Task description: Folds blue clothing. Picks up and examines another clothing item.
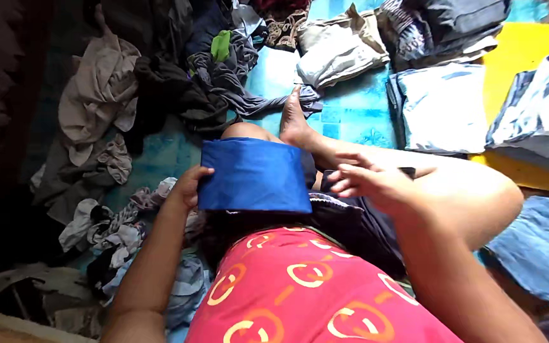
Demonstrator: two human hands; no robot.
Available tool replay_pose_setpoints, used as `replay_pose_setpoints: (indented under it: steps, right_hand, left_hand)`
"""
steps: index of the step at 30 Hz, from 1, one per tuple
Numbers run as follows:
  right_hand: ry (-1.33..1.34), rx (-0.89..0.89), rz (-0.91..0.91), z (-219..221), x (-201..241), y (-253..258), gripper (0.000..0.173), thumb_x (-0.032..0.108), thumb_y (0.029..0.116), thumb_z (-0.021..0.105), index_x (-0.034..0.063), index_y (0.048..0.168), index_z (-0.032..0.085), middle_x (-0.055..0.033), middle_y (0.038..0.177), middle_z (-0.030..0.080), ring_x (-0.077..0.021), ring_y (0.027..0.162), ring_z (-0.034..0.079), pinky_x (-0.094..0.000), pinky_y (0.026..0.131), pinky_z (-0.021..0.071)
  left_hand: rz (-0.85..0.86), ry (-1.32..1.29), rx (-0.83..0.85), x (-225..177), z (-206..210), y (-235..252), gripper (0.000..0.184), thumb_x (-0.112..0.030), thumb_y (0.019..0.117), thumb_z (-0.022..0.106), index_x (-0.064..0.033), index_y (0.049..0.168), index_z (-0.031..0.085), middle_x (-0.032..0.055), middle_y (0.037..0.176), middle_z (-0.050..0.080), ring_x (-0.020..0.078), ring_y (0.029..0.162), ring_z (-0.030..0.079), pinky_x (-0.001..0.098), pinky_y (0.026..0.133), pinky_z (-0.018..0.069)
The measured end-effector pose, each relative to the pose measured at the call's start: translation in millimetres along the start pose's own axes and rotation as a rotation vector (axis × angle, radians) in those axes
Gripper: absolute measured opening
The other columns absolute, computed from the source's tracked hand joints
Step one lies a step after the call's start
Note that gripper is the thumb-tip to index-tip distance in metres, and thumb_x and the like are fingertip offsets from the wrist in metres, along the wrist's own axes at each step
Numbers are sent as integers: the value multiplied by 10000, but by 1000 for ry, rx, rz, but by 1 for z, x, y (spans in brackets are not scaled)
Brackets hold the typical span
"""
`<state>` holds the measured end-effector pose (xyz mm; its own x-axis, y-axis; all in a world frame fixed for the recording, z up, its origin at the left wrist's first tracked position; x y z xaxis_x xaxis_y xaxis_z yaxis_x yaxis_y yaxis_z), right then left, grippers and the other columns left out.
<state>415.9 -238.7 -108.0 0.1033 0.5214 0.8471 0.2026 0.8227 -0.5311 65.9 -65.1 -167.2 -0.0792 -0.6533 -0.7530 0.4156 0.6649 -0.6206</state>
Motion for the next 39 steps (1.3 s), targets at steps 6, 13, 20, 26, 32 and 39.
replay_pose_setpoints:
  steps: [6,13,20,26,32,39]
  right_hand:
    - [166,52,228,66,-34,68,596,341,988,673,70,1464,439,-173,1153,665,-247,950,683,-431,820,587]
    - [476,141,205,80,4,66,354,-36,832,647,29,1177,599,-131,955,711,-219,815,710,-421,716,613]
    - [-548,635,-408,150,98,17,418,-58,822,729,36,1226,675,-152,1041,709,-257,949,681,-493,835,561]
    - [-1233,824,-752,174,92,-31,309,33,1005,530,38,1303,613,-243,1168,651,-460,1160,605,-610,841,529]
    - [-1227,856,-494,166,43,-1,487,242,1021,604,56,1463,520,-293,1386,536,-505,1301,498,-668,951,480]
    - [-487,378,-321,111,27,37,638,364,907,781,15,1393,561,-235,1295,617,-362,1144,628,-554,1004,501]
  left_hand:
    - [41,583,-269,9,-8,3,504,-165,961,696,-62,1415,504,175,1164,684,274,982,692,479,862,578]
    - [33,190,-162,-5,47,-45,427,-308,1099,427,-34,1424,466,171,1128,694,281,912,727,435,778,617]
    - [71,-384,95,-12,50,-41,763,-760,982,225,-177,1216,658,72,1048,733,210,971,709,429,807,605]
    - [685,-301,-21,-17,30,-34,550,-716,907,541,-271,1201,675,-88,1069,748,14,1001,694,263,871,591]
    - [285,-423,-1,11,10,-5,134,-249,837,691,-166,942,680,28,848,738,130,786,718,331,708,613]
    - [295,-140,-143,-3,26,-5,150,-19,966,489,-14,1034,622,93,853,738,170,790,730,366,734,623]
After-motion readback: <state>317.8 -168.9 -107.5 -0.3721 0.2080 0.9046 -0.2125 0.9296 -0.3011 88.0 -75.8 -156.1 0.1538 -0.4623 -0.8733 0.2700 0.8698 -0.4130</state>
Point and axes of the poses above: each hand's wrist, its own y-axis towards the middle knuckle, its own z-axis out of the palm, x = y × z, the point moved 1 cm from there along y, towards the middle knuckle
